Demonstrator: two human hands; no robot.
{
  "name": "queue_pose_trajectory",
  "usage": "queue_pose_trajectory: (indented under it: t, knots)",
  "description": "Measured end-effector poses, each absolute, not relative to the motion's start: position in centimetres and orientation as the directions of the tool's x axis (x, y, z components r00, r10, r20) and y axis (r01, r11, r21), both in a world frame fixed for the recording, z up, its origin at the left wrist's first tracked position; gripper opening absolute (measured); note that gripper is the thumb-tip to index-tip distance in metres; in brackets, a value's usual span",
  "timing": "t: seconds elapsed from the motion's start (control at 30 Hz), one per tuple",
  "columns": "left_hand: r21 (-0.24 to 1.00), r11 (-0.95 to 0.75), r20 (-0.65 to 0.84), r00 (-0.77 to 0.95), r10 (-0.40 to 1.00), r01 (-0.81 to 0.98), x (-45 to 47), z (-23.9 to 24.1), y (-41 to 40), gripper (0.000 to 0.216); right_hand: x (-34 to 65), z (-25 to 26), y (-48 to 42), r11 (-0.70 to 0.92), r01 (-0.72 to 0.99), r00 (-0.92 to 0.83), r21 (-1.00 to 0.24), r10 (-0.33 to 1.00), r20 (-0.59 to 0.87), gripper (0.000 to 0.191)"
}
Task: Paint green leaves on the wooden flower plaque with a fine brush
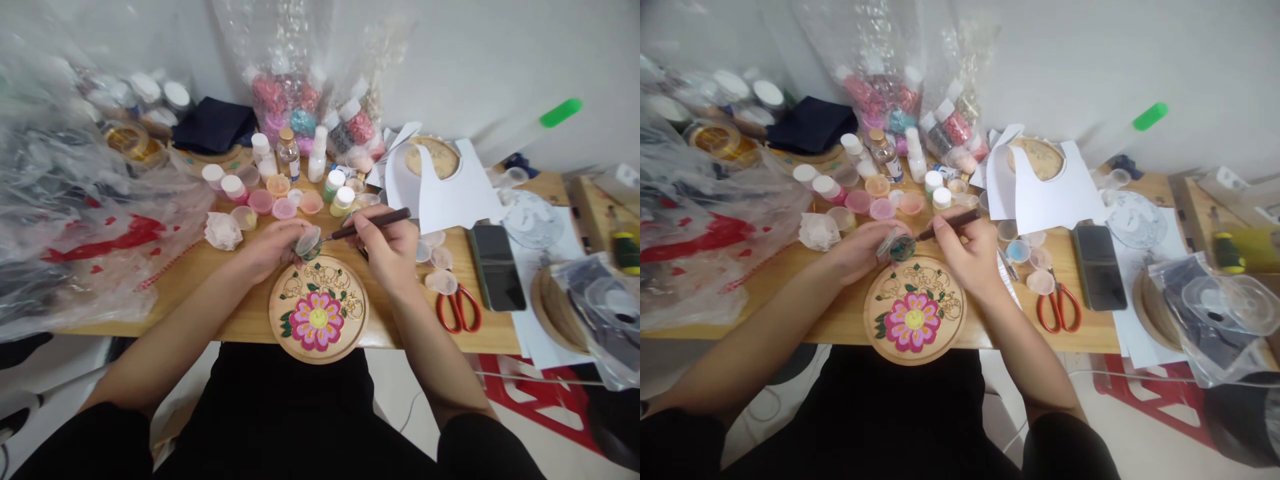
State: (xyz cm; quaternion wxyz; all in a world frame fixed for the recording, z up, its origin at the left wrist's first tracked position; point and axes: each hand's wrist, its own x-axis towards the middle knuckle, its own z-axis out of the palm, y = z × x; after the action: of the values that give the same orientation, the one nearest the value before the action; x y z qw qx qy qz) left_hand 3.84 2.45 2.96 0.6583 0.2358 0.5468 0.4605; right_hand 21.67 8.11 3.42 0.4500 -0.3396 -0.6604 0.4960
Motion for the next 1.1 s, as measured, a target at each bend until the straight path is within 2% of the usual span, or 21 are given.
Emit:
queue_pose_trajectory:
  t: [0.23,0.57,0.97,1.1]
  knots:
    - [0.817,0.451,-0.492,-0.027,0.87,-0.359,3.8,2.6,2.4,0.008,20.9,3.9,8.8,-0.046,-0.076,-0.355,-0.996,0.935,-0.016,0.015]
    - [0.815,0.405,-0.466,-0.055,0.883,-0.415,3.9,3.2,2.6,0.01,20.6,3.9,9.1,-0.29,-0.124,-0.334,-0.949,0.913,-0.235,0.018]
    - [0.812,0.399,-0.458,-0.041,0.888,-0.425,3.8,2.9,2.5,0.009,20.8,4.1,9.3,-0.316,-0.165,-0.301,-0.934,0.918,-0.258,0.018]
    - [0.809,0.412,-0.473,-0.049,0.88,-0.419,3.8,3.0,2.5,0.01,20.9,4.0,9.5,-0.292,-0.204,-0.222,-0.934,0.943,-0.246,0.016]
